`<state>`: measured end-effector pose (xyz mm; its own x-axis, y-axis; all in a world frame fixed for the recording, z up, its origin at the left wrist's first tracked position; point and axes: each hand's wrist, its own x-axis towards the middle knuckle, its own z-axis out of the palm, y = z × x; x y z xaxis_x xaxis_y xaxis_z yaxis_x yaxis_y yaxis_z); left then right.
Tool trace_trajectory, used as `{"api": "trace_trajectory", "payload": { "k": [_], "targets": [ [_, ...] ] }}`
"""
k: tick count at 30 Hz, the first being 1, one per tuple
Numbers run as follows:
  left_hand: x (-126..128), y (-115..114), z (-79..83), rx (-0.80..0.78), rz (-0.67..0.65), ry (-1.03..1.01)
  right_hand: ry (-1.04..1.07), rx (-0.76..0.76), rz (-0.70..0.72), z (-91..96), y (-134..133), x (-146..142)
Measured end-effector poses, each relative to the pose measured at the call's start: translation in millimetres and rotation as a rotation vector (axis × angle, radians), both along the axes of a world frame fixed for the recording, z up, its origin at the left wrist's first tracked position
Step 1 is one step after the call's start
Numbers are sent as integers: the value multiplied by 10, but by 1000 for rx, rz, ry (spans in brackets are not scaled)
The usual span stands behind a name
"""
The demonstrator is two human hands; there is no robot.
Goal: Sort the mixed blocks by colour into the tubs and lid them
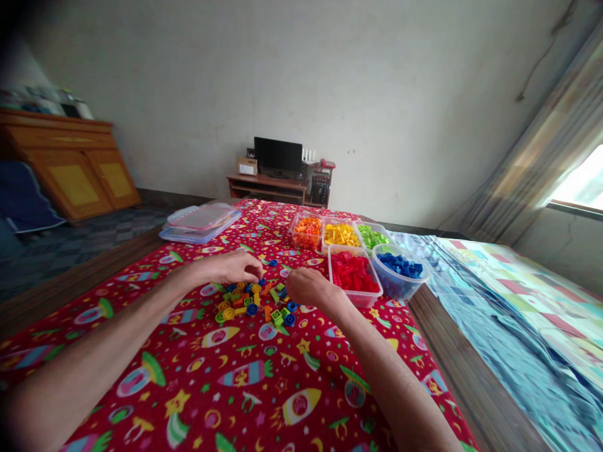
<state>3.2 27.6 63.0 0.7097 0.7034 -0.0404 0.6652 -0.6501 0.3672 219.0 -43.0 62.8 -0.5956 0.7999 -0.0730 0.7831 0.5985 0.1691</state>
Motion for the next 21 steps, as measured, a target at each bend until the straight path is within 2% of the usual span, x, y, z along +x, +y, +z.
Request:
{"api": "trace_trajectory", "payload": {
  "k": [4,8,10,13,17,19,21],
  "targets": [
    [97,-128,-3,-31,6,144,117,-45,-72,-74,13,-2],
    [197,-206,-28,47,60,254,99,-53,-103,-108,17,-24],
    [206,-201,-44,62,69,244,109,-49,-84,-102,15,-31],
    [161,-145,-59,-21,50,145,218,-95,-57,-83,34,-3],
    [69,-23,-69,-140,20,-87,572,-193,-71,-94,103,34],
    [45,25,-70,-161,21,-193,858,-347,-176,-133,133,-7],
    [44,46,-59,-173,50,-274,1173,-568,-277,-192,152,-95]
  ]
}}
